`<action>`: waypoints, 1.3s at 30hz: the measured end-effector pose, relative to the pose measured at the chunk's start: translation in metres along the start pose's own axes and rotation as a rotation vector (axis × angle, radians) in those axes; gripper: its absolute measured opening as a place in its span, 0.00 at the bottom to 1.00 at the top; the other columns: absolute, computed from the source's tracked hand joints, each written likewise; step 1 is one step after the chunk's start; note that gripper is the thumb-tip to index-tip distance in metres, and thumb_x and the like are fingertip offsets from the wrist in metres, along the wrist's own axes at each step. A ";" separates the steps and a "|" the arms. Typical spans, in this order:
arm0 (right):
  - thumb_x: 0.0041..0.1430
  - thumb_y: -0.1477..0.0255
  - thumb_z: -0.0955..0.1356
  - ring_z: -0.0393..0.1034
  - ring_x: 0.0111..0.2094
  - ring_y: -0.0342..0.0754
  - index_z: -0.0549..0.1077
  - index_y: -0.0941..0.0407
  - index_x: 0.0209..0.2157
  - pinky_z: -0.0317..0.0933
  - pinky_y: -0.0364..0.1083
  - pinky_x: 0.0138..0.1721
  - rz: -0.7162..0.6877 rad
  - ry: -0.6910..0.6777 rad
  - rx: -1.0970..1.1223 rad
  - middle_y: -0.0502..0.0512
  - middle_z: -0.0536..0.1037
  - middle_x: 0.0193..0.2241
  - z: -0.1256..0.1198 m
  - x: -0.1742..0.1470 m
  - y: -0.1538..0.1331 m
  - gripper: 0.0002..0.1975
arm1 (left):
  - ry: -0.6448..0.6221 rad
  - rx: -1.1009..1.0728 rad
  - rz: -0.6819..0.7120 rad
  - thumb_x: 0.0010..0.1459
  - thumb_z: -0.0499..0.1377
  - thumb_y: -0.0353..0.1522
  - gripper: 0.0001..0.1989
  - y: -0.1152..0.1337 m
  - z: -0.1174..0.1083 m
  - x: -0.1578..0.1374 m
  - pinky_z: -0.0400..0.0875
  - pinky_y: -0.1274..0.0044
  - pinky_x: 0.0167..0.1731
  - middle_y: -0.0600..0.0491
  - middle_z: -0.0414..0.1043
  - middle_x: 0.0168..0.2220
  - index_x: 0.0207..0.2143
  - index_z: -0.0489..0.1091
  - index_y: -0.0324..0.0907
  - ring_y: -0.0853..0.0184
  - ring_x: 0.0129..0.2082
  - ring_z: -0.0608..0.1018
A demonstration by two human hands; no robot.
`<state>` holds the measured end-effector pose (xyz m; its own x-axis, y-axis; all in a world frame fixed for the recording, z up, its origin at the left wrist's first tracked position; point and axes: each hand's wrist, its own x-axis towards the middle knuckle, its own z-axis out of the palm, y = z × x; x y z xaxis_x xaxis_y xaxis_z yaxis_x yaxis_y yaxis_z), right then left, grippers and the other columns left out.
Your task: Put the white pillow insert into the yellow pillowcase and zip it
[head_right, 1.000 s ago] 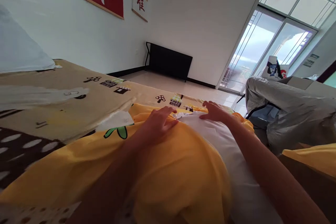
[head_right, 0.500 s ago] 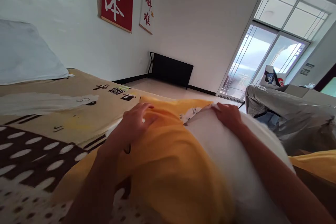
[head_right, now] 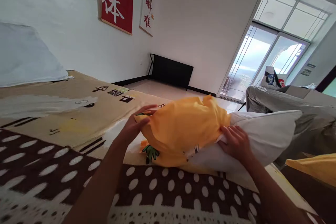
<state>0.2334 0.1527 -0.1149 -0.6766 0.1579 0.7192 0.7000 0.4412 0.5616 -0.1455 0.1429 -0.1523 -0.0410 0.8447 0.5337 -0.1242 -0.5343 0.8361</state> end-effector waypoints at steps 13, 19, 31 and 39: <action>0.54 0.75 0.61 0.59 0.54 0.54 0.65 0.54 0.48 0.47 0.54 0.51 0.517 -0.023 0.302 0.59 0.66 0.54 -0.027 0.114 -0.103 0.18 | 0.084 0.394 -0.056 0.49 0.62 0.44 0.18 -0.015 0.011 0.004 0.63 0.80 0.29 0.56 0.68 0.29 0.34 0.67 0.39 0.69 0.29 0.70; 0.59 0.75 0.61 0.64 0.50 0.50 0.67 0.55 0.47 0.43 0.52 0.52 0.489 0.039 0.518 0.56 0.74 0.47 0.020 0.113 -0.132 0.14 | -0.135 0.818 0.040 0.56 0.55 0.41 0.14 0.026 0.019 -0.005 0.61 0.79 0.29 0.56 0.66 0.25 0.26 0.66 0.38 0.70 0.28 0.67; 0.62 0.74 0.61 0.64 0.33 0.46 0.71 0.57 0.43 0.49 0.49 0.40 0.405 0.038 0.678 0.51 0.74 0.27 -0.025 0.094 -0.130 0.11 | -0.193 1.228 0.702 0.58 0.53 0.25 0.06 0.092 0.062 -0.040 0.64 0.75 0.35 0.53 0.72 0.30 0.31 0.69 0.39 0.69 0.32 0.72; 0.57 0.80 0.64 0.62 0.25 0.40 0.72 0.57 0.29 0.52 0.46 0.36 0.617 0.382 0.825 0.46 0.70 0.21 -0.020 0.094 -0.131 0.06 | -0.197 0.673 0.347 0.63 0.48 0.37 0.15 0.097 0.055 -0.045 0.69 0.73 0.42 0.50 0.76 0.38 0.37 0.73 0.42 0.65 0.40 0.75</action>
<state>0.0826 0.0926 -0.1125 -0.0481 0.3332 0.9416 0.4293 0.8581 -0.2817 -0.1009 0.0515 -0.0885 0.2167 0.6382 0.7388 0.4939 -0.7244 0.4809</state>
